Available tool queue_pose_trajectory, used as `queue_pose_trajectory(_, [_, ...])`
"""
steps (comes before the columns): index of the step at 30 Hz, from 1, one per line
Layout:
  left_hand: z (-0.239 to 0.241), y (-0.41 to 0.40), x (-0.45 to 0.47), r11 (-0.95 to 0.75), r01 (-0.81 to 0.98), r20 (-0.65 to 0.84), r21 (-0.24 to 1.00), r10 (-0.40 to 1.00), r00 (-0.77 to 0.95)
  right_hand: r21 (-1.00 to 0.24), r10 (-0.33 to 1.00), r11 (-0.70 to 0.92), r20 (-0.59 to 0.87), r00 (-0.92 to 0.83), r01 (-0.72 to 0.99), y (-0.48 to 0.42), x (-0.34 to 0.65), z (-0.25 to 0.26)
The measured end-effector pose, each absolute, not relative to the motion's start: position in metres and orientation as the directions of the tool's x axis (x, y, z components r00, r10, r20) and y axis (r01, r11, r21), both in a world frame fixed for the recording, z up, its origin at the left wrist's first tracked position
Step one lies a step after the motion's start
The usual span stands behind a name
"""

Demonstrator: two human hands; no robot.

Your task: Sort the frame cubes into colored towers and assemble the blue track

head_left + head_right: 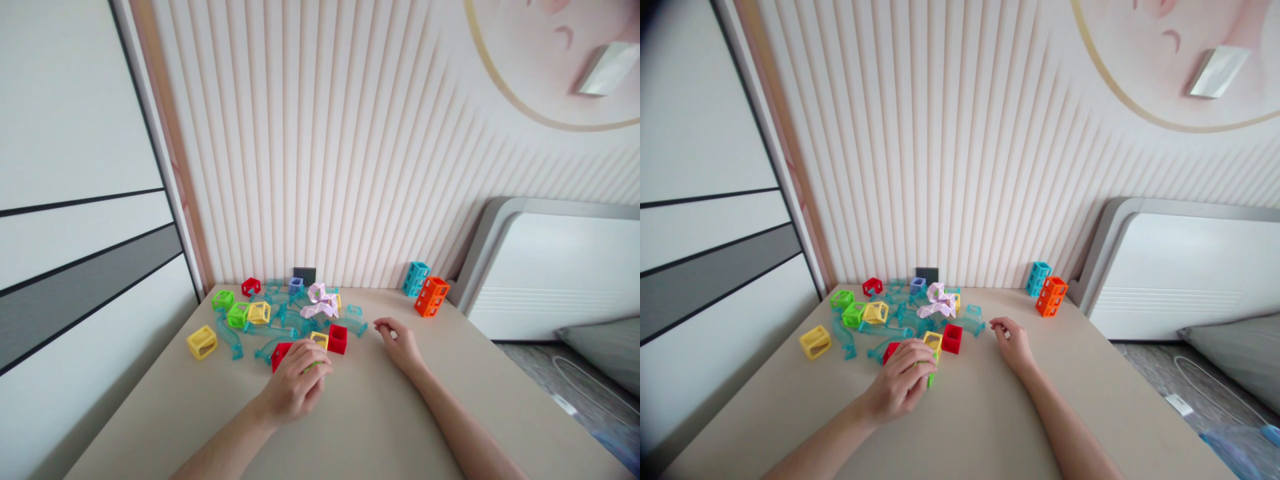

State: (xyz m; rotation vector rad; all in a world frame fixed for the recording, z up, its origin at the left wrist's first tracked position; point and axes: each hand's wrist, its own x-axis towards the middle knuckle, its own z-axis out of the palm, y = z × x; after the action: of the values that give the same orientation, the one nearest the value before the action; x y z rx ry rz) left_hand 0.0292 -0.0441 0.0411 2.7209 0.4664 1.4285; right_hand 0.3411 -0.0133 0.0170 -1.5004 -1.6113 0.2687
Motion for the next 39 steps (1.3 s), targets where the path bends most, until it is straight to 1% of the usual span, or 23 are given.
queue_pose_trajectory(19, [0.042,-0.043,0.029,-0.959,0.233,0.796,0.158,0.264,0.545,-0.680,0.905,0.221,0.410,0.113,0.699,-0.011,0.342,0.012])
queue_pose_trajectory(28, [0.038,-0.042,0.029,-0.958,0.228,0.784,0.175,0.275,0.556,-0.680,0.911,0.242,0.405,0.080,0.693,-0.013,0.335,0.015])
queue_pose_trajectory(34, [0.039,-0.043,0.029,-0.960,0.220,0.790,0.174,0.269,0.550,-0.696,0.900,0.220,0.415,0.133,0.684,-0.003,0.336,0.013])
queue_pose_trajectory(37, [0.041,-0.044,0.029,-0.962,0.212,0.794,0.173,0.263,0.549,-0.642,0.921,0.163,0.371,0.118,0.749,0.016,0.329,0.018])
queue_pose_trajectory(39, [0.044,-0.045,0.030,-0.964,0.207,0.795,0.166,0.255,0.551,-0.580,0.938,0.168,0.343,0.052,0.797,0.032,0.320,0.023])
